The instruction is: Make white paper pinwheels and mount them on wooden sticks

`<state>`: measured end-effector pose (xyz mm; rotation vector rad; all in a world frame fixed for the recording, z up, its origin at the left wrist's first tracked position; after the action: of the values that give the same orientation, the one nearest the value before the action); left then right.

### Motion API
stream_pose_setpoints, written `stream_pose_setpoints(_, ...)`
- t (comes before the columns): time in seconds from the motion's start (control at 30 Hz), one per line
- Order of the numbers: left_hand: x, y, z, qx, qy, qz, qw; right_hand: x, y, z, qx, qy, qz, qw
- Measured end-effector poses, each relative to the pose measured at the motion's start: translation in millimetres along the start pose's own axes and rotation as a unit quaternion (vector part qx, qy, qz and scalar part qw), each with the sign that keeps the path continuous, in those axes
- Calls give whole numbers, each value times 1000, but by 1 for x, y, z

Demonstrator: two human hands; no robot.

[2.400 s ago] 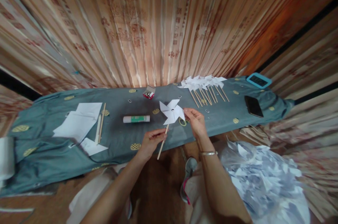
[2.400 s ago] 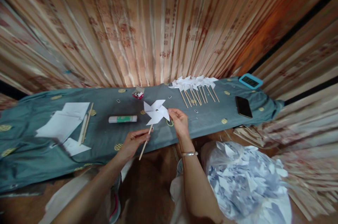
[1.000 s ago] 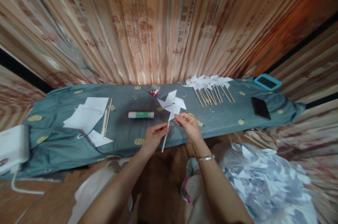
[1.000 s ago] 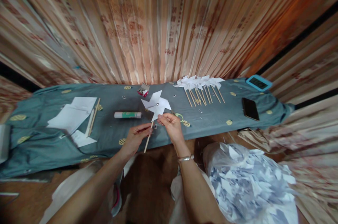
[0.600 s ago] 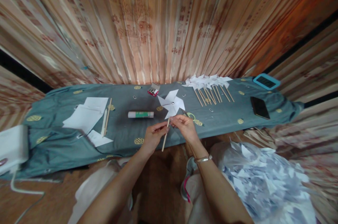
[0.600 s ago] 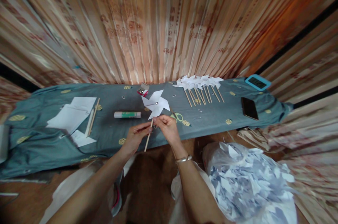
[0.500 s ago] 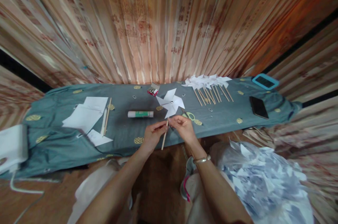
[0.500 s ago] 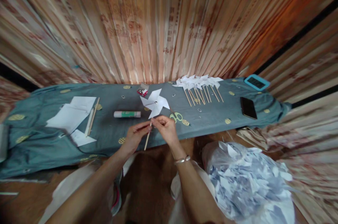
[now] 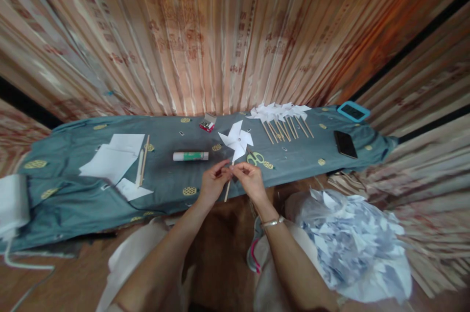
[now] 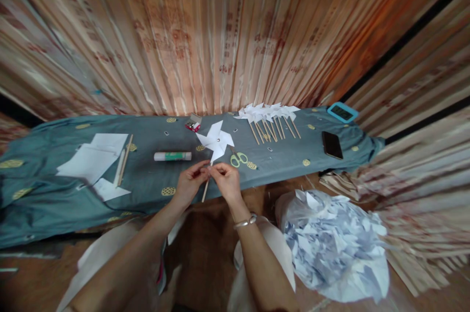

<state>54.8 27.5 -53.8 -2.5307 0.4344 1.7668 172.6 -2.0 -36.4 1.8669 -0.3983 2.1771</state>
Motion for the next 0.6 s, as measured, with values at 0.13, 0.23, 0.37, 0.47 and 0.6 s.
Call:
stream_pose_setpoints(0.13,4,-3,-6,2,-10,-13,1000,1,-10,11,-21,52,12,998)
stream_pose_setpoints(0.23,7,-3,-8,-13,-10,-17,1000,12,-30,31,-48,119,28,991)
stream_pose_setpoints(0.37,7,-1,-9,-18,-21,-18,999,34,-71,62,-70,413,42,907)
stream_pose_setpoints(0.47,5,1,-7,-13,-30,-24,999,40,-101,79,-85,504,45,858)
stream_pose_setpoints(0.6,5,2,-2,-9,-48,-26,998,27,-133,89,-61,602,72,793)
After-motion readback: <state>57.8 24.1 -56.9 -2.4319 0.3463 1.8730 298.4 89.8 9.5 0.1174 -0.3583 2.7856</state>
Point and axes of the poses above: each hand's wrist, its own y-axis away from the middle knuckle, its own z-axis out of the back of the hand, x = y × z, the point moved 4 cm from there along -y, towards the middle knuckle, and after that the axes turned 1 degree about z, right-handed, at the moved point
